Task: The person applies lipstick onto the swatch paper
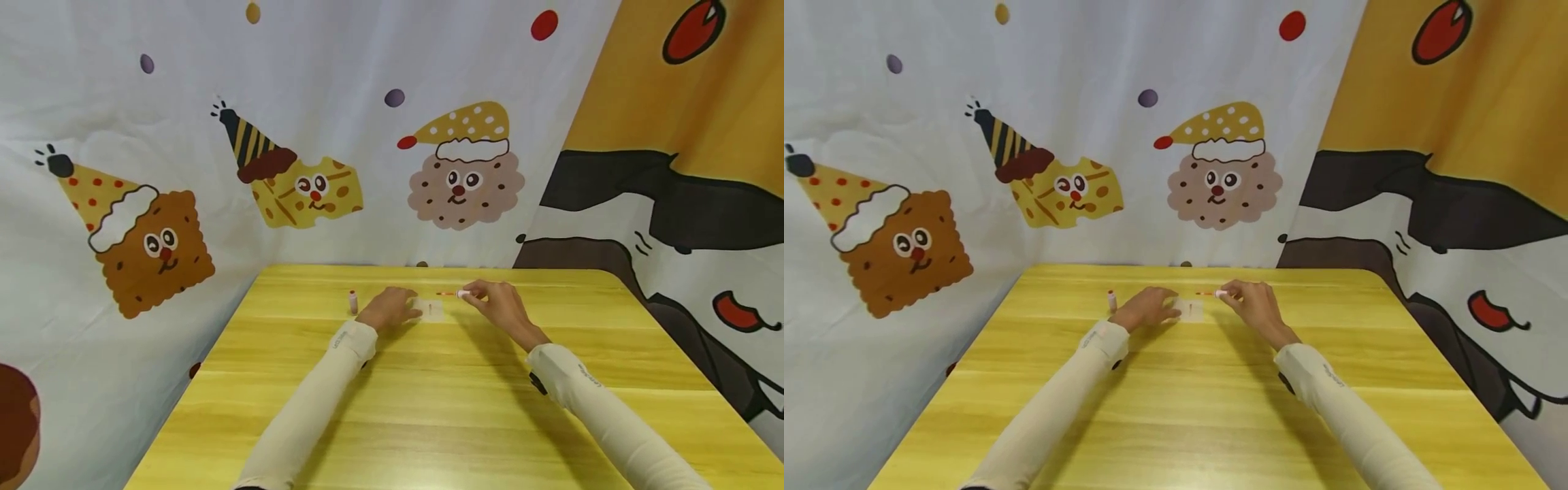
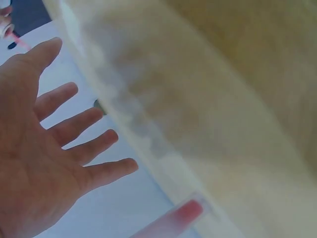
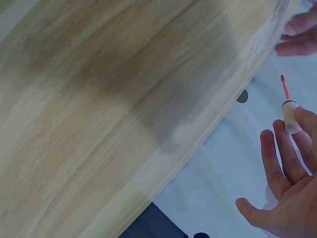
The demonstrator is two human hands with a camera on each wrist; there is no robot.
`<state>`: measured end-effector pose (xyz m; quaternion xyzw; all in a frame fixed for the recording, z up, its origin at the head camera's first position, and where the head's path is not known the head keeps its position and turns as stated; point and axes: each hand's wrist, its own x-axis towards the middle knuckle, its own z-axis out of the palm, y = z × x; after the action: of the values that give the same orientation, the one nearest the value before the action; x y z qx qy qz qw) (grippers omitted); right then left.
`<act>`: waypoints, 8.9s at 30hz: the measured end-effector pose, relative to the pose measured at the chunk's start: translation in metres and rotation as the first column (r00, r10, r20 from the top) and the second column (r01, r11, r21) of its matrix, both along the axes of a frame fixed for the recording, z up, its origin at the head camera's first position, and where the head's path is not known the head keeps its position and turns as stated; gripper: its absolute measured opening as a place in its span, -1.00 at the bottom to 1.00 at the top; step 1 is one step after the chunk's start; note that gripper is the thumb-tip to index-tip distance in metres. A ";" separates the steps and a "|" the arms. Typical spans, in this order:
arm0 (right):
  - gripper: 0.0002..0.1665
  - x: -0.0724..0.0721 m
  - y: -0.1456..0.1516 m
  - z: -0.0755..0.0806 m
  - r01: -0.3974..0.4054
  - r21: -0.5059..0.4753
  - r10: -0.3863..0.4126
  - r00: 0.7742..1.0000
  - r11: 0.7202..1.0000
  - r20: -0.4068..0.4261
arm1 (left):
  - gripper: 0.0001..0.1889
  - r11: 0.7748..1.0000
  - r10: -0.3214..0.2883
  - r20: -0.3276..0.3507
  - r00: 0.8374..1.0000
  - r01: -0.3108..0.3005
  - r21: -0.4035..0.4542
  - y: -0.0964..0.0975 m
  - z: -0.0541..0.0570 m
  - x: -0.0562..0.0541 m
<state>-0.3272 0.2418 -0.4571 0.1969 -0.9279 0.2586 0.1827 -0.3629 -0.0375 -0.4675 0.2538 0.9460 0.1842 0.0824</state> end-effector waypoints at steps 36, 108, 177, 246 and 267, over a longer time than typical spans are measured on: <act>-0.73 0.001 -0.012 0.009 -0.022 0.047 0.024 0.999 0.999 -0.027 | -0.30 0.980 0.197 -0.148 0.969 -0.192 0.048 -0.131 0.028 0.004; -0.70 0.004 -0.054 0.018 -0.179 -0.116 0.178 0.984 0.977 -0.019 | -0.75 0.991 0.021 -0.285 0.958 0.018 0.136 -0.067 0.018 0.017; -0.58 0.005 -0.057 0.005 -0.257 -0.167 0.270 0.961 0.952 0.060 | -0.71 0.986 -0.076 -0.389 0.918 0.127 0.107 -0.041 0.030 0.030; -0.57 0.015 -0.051 0.002 -0.194 -0.132 0.215 0.960 0.972 0.180 | -0.71 0.979 -0.099 -0.397 0.913 0.161 0.125 -0.035 0.026 0.035; -0.66 0.014 -0.052 0.001 -0.187 -0.096 0.200 0.967 0.978 0.158 | -0.71 0.980 -0.095 -0.400 0.912 0.155 0.121 -0.034 0.030 0.033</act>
<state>-0.3137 0.1899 -0.4565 0.2567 -0.9052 0.3277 0.0859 -0.3298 -0.0717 -0.4376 0.3512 0.9085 0.1945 -0.1162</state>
